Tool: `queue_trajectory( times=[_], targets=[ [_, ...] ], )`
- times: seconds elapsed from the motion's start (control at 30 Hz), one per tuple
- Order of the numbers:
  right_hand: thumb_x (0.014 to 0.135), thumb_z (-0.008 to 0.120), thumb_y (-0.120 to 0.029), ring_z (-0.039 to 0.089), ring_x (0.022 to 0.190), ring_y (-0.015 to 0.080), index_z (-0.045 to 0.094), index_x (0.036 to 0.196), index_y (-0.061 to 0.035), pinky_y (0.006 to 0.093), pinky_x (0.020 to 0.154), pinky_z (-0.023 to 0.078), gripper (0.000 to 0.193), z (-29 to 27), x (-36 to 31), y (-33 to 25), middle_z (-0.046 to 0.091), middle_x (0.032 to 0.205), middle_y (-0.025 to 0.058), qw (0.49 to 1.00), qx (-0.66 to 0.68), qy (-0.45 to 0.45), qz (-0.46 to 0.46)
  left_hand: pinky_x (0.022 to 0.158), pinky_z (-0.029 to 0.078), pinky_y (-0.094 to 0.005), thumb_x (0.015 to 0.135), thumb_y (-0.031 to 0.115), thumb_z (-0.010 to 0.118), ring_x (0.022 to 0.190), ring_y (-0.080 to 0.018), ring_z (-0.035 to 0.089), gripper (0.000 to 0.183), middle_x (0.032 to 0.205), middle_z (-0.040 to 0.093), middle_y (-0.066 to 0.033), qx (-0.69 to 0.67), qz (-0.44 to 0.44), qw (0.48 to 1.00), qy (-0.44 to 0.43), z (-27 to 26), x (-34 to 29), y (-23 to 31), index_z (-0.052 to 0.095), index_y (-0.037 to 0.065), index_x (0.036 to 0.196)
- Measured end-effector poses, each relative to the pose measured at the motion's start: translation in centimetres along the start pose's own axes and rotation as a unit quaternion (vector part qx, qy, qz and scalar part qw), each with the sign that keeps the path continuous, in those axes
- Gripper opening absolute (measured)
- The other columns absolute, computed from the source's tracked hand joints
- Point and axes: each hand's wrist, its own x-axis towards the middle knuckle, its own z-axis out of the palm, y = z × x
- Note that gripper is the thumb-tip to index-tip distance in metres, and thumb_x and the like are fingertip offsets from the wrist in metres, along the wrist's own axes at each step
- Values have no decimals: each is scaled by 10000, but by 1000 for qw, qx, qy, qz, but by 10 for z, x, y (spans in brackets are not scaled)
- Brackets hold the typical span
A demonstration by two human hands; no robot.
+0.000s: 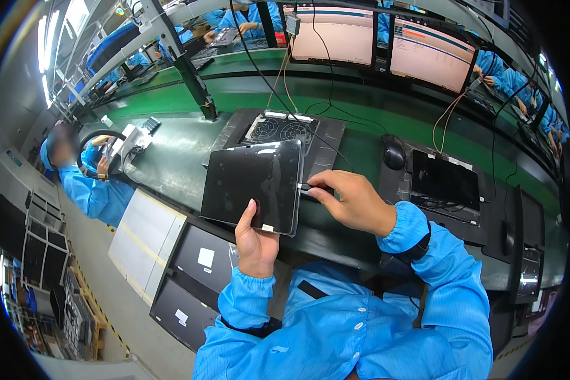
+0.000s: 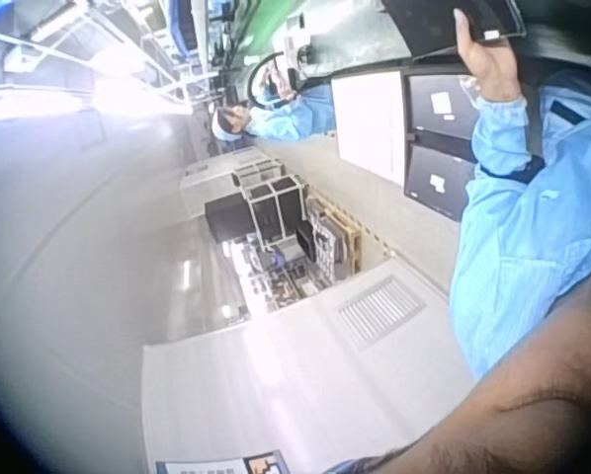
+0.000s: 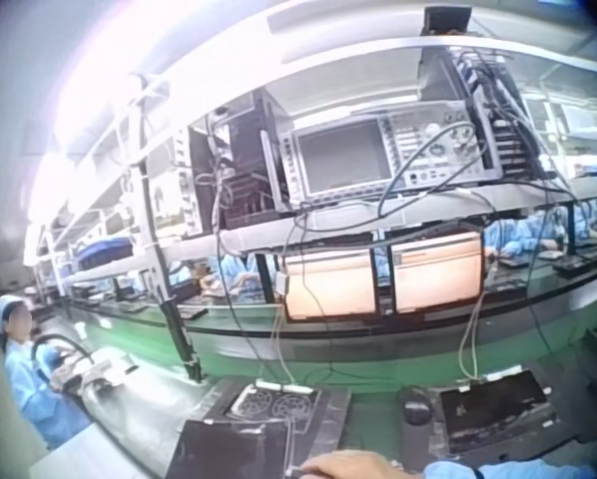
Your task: Plugging cables into electronic tablets for testing and marking them with a pen.
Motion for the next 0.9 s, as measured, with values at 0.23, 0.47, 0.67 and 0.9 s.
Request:
queue_trajectory(
  times=[0.23, 0.47, 0.67, 0.9],
  targets=[
    [1038, 759, -148, 743, 911, 419, 700, 1157, -34, 493, 785, 586, 175, 1, 0, 6, 771, 1003, 195, 999, -25, -29, 8, 1141, 597, -491, 1141, 170, 623, 1299, -311, 738, 335, 1422, 751, -155, 43, -16, 999, -16, -4, 6, -5, 672, 0, 1425],
    [1056, 753, -272, 743, 1001, 410, 705, 1183, -20, 497, 912, 560, 287, -13, 11, 36, 777, 1050, 189, 983, -136, -116, 28, 1175, 536, -460, 1157, 189, 632, 1322, -269, 707, 331, 1372, 757, -123, 96, -55, 993, -37, -5, 49, -19, 663, -7, 1422],
    [855, 792, -819, 714, 1139, 395, 701, 1381, 35, 492, 1007, 520, 1007, -18, 36, 71, 738, 1205, 236, 955, -248, -140, 76, 1167, 533, -474, 1184, 272, 610, 1283, -284, 714, 369, 1389, 744, -121, 76, -144, 985, -65, 5, 135, -47, 668, -9, 1416],
    [815, 835, -777, 721, 1008, 380, 755, 1340, 11, 470, 987, 524, 950, -8, 51, 114, 763, 1106, 214, 944, -304, -118, 52, 1169, 554, -500, 1162, 361, 622, 1342, -299, 692, 494, 1445, 719, -166, 81, -234, 961, -120, 28, 158, -32, 636, -50, 1437]
  ],
)
